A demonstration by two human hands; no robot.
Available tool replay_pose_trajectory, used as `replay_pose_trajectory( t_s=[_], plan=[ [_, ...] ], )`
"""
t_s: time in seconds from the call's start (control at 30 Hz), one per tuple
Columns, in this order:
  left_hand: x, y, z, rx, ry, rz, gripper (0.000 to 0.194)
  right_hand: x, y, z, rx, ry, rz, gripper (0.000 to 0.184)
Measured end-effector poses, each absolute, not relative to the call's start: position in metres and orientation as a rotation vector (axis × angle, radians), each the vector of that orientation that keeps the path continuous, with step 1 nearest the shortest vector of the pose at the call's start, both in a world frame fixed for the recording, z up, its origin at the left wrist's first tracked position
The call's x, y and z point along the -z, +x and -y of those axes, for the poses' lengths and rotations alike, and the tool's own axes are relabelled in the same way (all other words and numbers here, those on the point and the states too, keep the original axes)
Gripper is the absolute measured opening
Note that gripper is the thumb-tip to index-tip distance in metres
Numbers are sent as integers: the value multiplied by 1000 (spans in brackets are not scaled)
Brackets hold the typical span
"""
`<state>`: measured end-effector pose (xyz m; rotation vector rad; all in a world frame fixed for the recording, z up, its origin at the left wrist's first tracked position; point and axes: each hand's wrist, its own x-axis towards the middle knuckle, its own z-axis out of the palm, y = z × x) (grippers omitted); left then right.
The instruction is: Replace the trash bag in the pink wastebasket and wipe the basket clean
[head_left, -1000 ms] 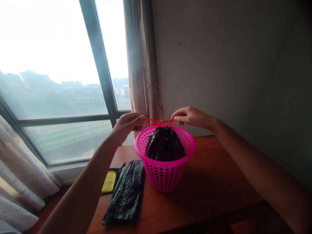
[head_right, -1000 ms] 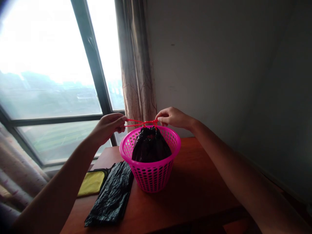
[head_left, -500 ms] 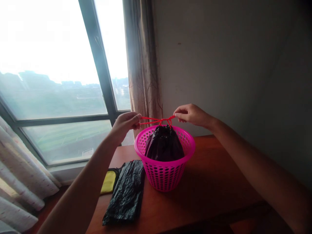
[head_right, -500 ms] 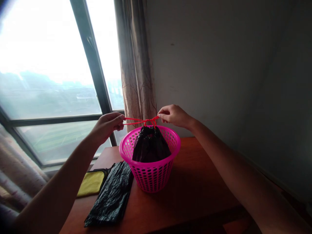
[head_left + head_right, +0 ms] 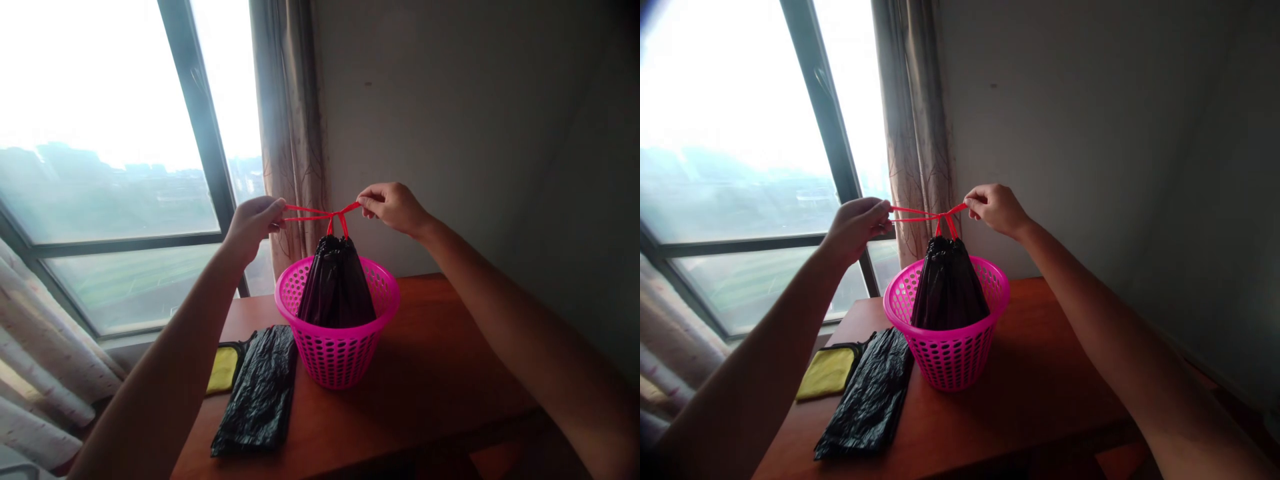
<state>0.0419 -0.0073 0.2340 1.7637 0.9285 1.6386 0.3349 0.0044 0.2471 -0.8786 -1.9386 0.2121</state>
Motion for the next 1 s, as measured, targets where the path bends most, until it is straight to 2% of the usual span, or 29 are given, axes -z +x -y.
replay_pose_trajectory(
  t_s=[0.33,0.47,0.57,0.67,0.83,1.0],
  plan=[
    [-118,-17,26,-1338,1595,-1154,37,-126,418,6,-410,-1244,2073,34],
    [-112,-10,28,-1371,1566,-1118,36,-128,416,4,-320,-1327,2127,28],
    [-116,-6,32,-1473,1491,-1102,43,-149,405,3,-159,-1269,2086,27],
    [-115,-4,43,-1622,1401,-1159,46,-172,386,13,-25,-1139,2086,42],
    [-96,9,74,-1794,1240,-1148,32,-192,338,29,-51,-981,2322,62],
    [-61,26,109,-1914,1055,-1125,18,-187,295,10,-181,-1093,2583,107]
  ],
)
